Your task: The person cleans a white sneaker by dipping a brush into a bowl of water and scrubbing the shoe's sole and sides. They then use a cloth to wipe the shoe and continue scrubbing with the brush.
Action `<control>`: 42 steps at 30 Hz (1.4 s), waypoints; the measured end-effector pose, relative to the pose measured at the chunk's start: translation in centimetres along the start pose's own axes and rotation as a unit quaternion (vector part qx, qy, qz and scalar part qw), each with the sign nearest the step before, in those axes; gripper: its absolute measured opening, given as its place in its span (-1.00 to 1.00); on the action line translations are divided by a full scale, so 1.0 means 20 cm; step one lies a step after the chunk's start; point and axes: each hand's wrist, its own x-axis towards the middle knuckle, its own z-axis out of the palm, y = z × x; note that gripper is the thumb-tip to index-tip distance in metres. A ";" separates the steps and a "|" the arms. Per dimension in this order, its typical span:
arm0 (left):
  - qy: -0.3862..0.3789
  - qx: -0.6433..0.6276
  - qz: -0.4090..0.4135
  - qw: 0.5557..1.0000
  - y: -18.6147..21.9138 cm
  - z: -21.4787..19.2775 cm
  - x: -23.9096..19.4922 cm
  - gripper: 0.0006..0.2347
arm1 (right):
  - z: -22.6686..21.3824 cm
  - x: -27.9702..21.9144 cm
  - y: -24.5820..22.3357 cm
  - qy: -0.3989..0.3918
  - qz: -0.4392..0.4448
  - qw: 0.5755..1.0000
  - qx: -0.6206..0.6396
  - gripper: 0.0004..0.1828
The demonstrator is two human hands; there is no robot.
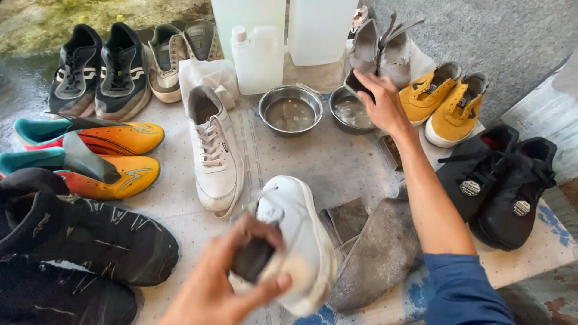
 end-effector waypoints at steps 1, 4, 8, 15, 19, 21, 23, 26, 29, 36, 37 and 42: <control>0.005 0.029 -0.020 0.999 -0.04 0.03 -0.02 -0.73 | -0.01 0.04 0.00 0.078 -0.069 0.994 -0.028 -0.40; 0.070 0.077 -0.181 0.978 -0.01 0.12 -0.08 -0.63 | -0.04 0.09 -0.03 0.197 -0.138 0.970 -0.047 -0.36; 0.183 -0.049 0.046 0.981 -0.20 0.20 -0.07 -0.57 | -0.03 0.04 0.00 -0.142 -0.034 0.981 -0.130 -0.47; 0.240 -0.081 0.077 0.964 -0.12 0.15 0.06 -0.69 | -0.11 0.02 -0.26 -0.031 0.097 0.988 0.115 -0.54; 0.243 -0.107 0.123 0.956 -0.05 0.12 0.12 -0.57 | 0.06 0.06 -0.01 -0.031 0.033 0.996 -0.071 -0.45; 0.236 -0.125 0.117 0.957 -0.05 0.13 0.13 -0.48 | 0.03 0.05 -0.11 0.045 0.026 0.995 -0.088 -0.46; 0.255 -0.116 0.103 0.954 -0.05 0.13 0.17 -0.50 | -0.14 0.08 -0.38 -0.058 0.285 0.918 0.269 -0.32; 0.275 -0.107 0.106 0.950 -0.10 0.16 0.16 -0.56 | -0.12 0.05 -0.28 -0.163 0.188 0.968 -0.004 -0.40; 0.283 -0.117 0.133 0.943 -0.07 0.17 0.19 -0.56 | 0.00 0.10 -0.03 0.060 -0.033 0.994 -0.090 -0.49; 0.300 -0.104 0.167 0.933 -0.06 0.15 0.24 -0.65 | -0.08 0.09 -0.08 0.104 -0.148 0.970 -0.161 -0.52; 0.299 -0.104 0.162 0.935 -0.08 0.15 0.24 -0.65 | -0.10 0.07 -0.11 -0.030 -0.052 0.986 -0.156 -0.51; 0.309 -0.111 0.162 0.930 -0.13 0.15 0.27 -0.63 | -0.08 0.07 -0.08 0.103 -0.096 0.977 -0.162 -0.49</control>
